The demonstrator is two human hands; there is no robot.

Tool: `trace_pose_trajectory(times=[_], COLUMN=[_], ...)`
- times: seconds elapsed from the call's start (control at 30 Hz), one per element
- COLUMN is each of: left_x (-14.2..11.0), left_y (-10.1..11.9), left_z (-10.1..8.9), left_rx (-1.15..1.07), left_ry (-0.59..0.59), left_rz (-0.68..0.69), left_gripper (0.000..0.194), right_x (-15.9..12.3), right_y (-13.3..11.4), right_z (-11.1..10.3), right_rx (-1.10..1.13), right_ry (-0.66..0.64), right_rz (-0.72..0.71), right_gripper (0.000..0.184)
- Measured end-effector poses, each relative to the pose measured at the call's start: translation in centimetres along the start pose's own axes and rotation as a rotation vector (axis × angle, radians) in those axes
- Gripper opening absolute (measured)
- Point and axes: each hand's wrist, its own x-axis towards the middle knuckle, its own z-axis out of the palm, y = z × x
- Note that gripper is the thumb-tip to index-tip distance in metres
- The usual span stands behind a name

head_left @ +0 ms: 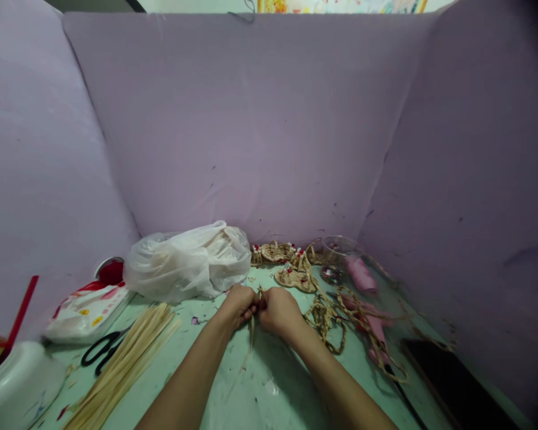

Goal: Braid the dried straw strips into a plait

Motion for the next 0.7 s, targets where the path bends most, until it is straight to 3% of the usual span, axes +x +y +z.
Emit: trace_pose_trajectory(times=[0.07, 0.23, 0.37, 0.47, 0.7], left_x=[-0.4, -0.4, 0.0, 0.0, -0.2], left_y=[0.3, 0.4, 0.1, 0.0, -0.1], left_z=[-0.2, -0.7, -0.8, -1.0, -1.1], left_rx=[-0.001, -0.010, -0.029, -0.041, -0.056], left_ry=[0.002, -0.071, -0.101, -0.116, -0.146], left_rz=[-0.024, -0.040, -0.021, -0.018, 0.005], left_gripper=[0.018, 0.017, 0.016, 0.014, 0.013], right_x=[-0.1, 0.5, 0.8, 0.8, 1.4], right_y=[0.0, 1.7, 2.8, 2.6, 1.9], right_z=[0.0, -1.6, -2.6, -1.8, 1.5], right_rx=[0.010, 0.141, 0.115, 0.145, 0.451], right_ry=[-0.019, -0.222, -0.140, -0.142, -0.214], right_rz=[-0.019, -0.002, 0.054, 0.061, 0.203], right_gripper=[0.018, 0.019, 0.019, 0.019, 0.019])
